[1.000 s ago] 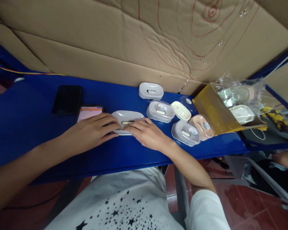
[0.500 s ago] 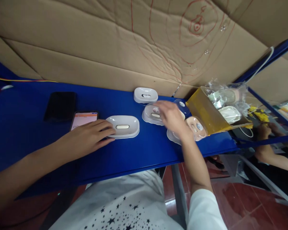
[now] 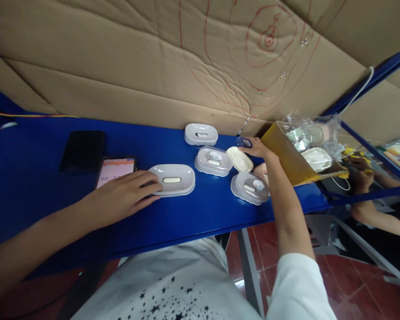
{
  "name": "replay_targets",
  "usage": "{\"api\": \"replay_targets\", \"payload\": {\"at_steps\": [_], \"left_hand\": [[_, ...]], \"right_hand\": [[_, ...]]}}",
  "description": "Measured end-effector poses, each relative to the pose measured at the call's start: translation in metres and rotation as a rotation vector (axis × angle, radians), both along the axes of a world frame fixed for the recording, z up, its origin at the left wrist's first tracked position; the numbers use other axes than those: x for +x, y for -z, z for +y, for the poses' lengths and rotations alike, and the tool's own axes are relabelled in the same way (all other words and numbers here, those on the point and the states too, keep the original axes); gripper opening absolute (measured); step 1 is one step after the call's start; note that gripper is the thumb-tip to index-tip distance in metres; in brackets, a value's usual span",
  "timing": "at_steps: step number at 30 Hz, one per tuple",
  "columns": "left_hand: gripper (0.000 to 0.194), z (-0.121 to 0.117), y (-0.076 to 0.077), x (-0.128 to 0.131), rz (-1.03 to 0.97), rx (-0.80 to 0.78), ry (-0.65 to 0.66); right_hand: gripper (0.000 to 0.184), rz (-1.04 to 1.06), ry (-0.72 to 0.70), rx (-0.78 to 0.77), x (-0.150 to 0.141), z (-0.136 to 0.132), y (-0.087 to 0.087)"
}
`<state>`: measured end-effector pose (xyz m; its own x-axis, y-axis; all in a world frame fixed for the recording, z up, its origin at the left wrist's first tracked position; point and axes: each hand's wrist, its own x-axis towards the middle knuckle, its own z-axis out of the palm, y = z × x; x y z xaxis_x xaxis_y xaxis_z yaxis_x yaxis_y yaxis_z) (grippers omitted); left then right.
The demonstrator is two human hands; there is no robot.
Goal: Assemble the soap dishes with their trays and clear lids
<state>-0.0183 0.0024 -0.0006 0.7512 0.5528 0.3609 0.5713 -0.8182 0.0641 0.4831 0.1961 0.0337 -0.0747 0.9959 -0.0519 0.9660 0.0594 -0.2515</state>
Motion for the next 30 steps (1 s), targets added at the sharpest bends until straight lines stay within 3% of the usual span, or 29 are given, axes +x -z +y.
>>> {"api": "replay_targets", "payload": {"at_steps": [7, 11, 14, 18, 20, 23, 27, 30], "left_hand": [[0.006, -0.007, -0.002, 0.004, -0.014, -0.075, 0.118], [0.007, -0.011, -0.004, 0.005, -0.005, -0.074, 0.141], [0.018, -0.011, -0.005, 0.003, -0.046, -0.056, 0.124], [0.036, -0.012, -0.007, 0.002, -0.111, -0.027, 0.075], [0.043, -0.012, -0.009, 0.003, -0.137, -0.047, 0.045], [0.056, -0.012, -0.01, 0.006, -0.169, -0.059, 0.009], [0.068, -0.009, -0.009, 0.005, -0.184, 0.031, 0.019], [0.057, -0.008, -0.007, 0.0, -0.164, 0.092, 0.015]], "right_hand": [[0.079, 0.014, 0.109, -0.022, 0.013, 0.005, 0.002], [0.089, 0.004, 0.143, -0.01, 0.01, 0.003, -0.002], [0.09, -0.014, 0.168, 0.058, 0.007, 0.001, -0.014], [0.08, 0.027, 0.17, 0.204, -0.004, -0.014, -0.048], [0.077, 0.145, 0.087, 0.284, -0.023, -0.035, -0.064], [0.068, 0.362, -0.279, 0.322, -0.076, -0.088, -0.076], [0.072, 0.288, -0.667, 0.213, -0.158, -0.156, -0.061], [0.073, 0.294, -0.769, 0.156, -0.187, -0.176, -0.042]]}}
